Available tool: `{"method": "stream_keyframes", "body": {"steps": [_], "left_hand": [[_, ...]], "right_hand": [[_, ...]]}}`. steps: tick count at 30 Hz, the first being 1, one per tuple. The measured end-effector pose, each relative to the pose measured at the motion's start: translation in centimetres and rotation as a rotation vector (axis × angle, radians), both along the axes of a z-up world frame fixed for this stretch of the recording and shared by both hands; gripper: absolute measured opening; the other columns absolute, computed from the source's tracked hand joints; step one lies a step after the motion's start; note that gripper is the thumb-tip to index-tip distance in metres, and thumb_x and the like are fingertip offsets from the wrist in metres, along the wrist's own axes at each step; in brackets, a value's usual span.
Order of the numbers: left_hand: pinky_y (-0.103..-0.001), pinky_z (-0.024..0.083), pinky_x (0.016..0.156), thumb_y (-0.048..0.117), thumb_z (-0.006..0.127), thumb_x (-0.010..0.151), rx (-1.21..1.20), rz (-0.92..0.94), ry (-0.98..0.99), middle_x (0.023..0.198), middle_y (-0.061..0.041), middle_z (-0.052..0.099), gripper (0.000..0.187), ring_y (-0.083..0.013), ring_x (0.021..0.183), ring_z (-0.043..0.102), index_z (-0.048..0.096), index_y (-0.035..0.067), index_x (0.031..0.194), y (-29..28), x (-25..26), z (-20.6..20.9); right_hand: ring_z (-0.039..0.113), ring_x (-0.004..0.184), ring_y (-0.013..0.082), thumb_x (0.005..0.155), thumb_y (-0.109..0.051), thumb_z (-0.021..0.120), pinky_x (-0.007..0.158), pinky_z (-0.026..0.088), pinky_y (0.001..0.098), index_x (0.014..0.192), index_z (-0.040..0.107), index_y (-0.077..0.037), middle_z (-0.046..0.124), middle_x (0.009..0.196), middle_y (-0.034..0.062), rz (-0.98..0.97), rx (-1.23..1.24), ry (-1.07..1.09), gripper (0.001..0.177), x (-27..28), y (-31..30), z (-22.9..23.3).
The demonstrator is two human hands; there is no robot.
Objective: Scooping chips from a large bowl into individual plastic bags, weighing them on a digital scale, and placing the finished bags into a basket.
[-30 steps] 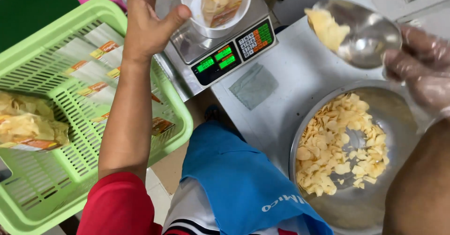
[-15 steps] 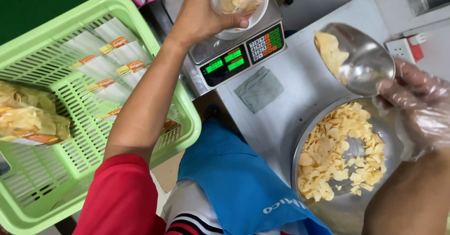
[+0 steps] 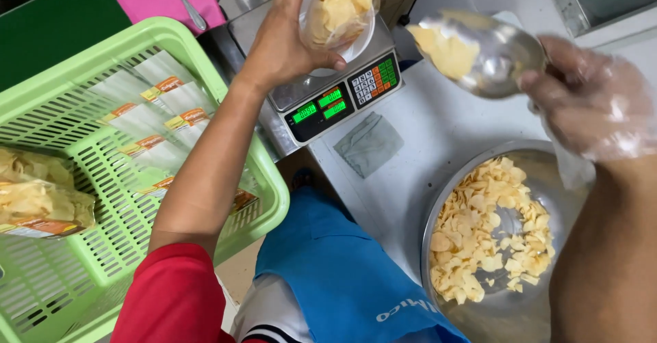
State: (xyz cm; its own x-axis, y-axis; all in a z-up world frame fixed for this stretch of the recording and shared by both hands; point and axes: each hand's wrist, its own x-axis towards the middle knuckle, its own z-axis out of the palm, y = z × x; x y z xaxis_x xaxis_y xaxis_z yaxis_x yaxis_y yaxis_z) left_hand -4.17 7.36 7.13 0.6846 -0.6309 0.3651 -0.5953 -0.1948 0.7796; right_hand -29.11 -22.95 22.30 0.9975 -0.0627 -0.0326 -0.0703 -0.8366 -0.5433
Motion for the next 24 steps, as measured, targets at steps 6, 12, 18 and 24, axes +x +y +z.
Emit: {"method": "stream_keyframes", "body": {"steps": [6, 12, 18, 24], "left_hand": [[-0.043, 0.029, 0.130, 0.037, 0.116, 0.065, 0.096, 0.048, 0.030, 0.172, -0.021, 0.022, 0.146, -0.0362, 0.161, 0.024, 0.011, 0.013, 0.163, 0.3, -0.3, -1.0], [-0.046, 0.029, 0.129, 0.033, 0.118, 0.063, 0.072, 0.042, 0.098, 0.171, -0.022, 0.023, 0.146, -0.0396, 0.160, 0.029, 0.012, 0.019, 0.163, 0.5, -0.4, -0.9], [-0.049, 0.024, 0.132, 0.043, 0.119, 0.070, 0.046, -0.018, 0.091, 0.174, -0.021, 0.018, 0.151, -0.0405, 0.163, 0.022, 0.005, 0.018, 0.165, -0.6, 0.8, -2.1], [-0.042, 0.046, 0.096, 0.039, 0.109, 0.060, 0.024, 0.057, -0.025, 0.135, -0.017, 0.062, 0.104, -0.0373, 0.125, 0.058, 0.048, 0.012, 0.139, -0.7, 1.3, -1.9]], "right_hand": [[0.066, 0.096, 0.0549, 0.110, -0.031, 0.047, 0.072, 0.053, 0.0616, 0.121, 0.063, -0.012, 0.072, 0.107, 0.0271, -0.149, -0.657, 0.186, 0.027, 9.6, 6.7, 3.1], [0.063, 0.099, 0.0469, 0.106, -0.024, 0.050, 0.078, 0.048, 0.0567, 0.114, 0.069, -0.013, 0.070, 0.103, 0.0221, -0.242, -0.465, 0.263, 0.024, 10.9, 5.8, 2.8], [0.056, 0.069, 0.0119, 0.107, -0.005, 0.061, 0.056, 0.048, 0.0253, 0.135, 0.069, -0.008, 0.068, 0.091, 0.0056, -0.506, 0.224, 0.199, 0.030, 7.6, 4.0, 0.2], [0.054, 0.078, 0.0019, 0.111, -0.011, 0.059, 0.064, 0.044, 0.0155, 0.127, 0.072, -0.021, 0.069, 0.105, -0.0043, -0.794, 0.406, 0.173, 0.023, -0.3, 6.0, 0.2]]}}
